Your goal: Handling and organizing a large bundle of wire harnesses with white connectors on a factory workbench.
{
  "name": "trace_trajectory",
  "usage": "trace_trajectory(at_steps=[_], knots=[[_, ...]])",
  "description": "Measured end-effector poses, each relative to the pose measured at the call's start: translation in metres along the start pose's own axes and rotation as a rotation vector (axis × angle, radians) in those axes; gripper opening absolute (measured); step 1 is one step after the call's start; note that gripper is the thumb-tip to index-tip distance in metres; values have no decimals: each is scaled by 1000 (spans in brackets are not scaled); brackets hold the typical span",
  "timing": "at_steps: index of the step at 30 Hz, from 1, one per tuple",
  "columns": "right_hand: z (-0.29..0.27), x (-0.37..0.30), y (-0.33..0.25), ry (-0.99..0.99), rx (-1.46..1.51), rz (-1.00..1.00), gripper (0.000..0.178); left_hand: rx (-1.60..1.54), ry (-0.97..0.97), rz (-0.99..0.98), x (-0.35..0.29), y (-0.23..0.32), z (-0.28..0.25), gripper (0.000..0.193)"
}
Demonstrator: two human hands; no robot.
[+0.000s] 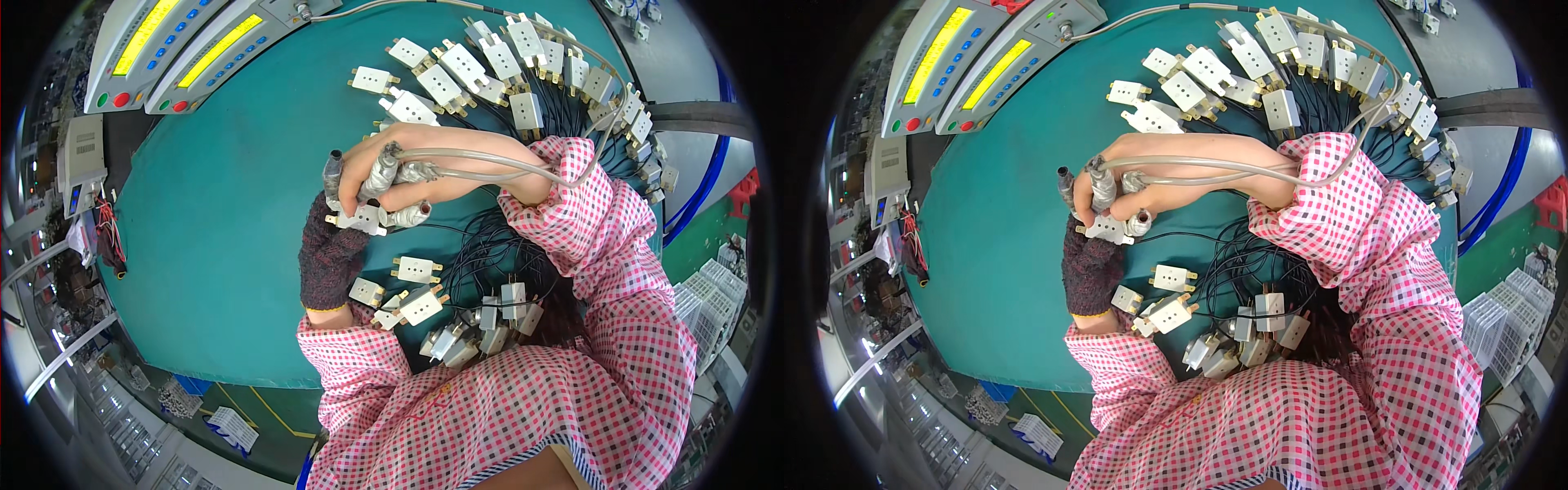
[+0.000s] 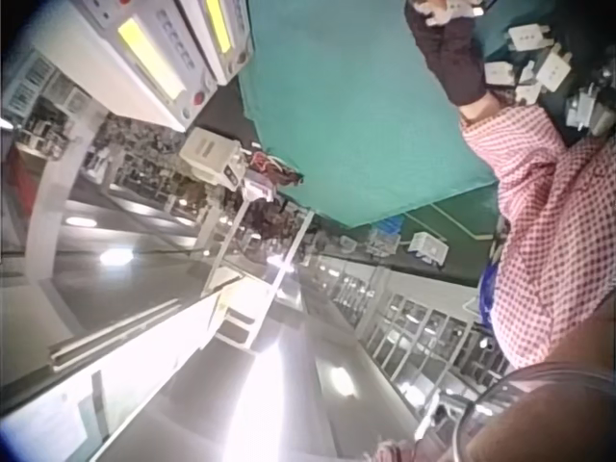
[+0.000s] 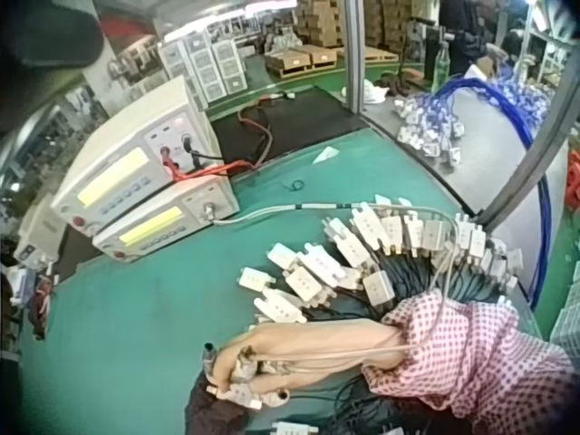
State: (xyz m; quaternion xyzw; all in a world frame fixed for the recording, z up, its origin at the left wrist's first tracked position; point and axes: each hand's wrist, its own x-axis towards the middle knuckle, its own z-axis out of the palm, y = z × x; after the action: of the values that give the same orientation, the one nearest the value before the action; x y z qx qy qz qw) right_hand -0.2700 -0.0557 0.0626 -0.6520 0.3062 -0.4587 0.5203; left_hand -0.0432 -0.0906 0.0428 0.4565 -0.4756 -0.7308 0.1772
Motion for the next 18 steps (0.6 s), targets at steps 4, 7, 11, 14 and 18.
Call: trace_trajectory(at_steps=[4,7,11,14,18], knots=[[2,1,3,11,-3,12,23,-37,7,19,2,0,3,61],[6,1,1,26,-10,-18,21,-126,-39,63,5,-5,3,64],[6,4,-2,24,1,50,17,-158,-40,81,5,-7,1,68],[6,5,1,21,14,43,17,-162,-46,81,5,-8,-2,66],[5,4,-1,22,12,20,18,-102,14,18,3,-5,0,63]])
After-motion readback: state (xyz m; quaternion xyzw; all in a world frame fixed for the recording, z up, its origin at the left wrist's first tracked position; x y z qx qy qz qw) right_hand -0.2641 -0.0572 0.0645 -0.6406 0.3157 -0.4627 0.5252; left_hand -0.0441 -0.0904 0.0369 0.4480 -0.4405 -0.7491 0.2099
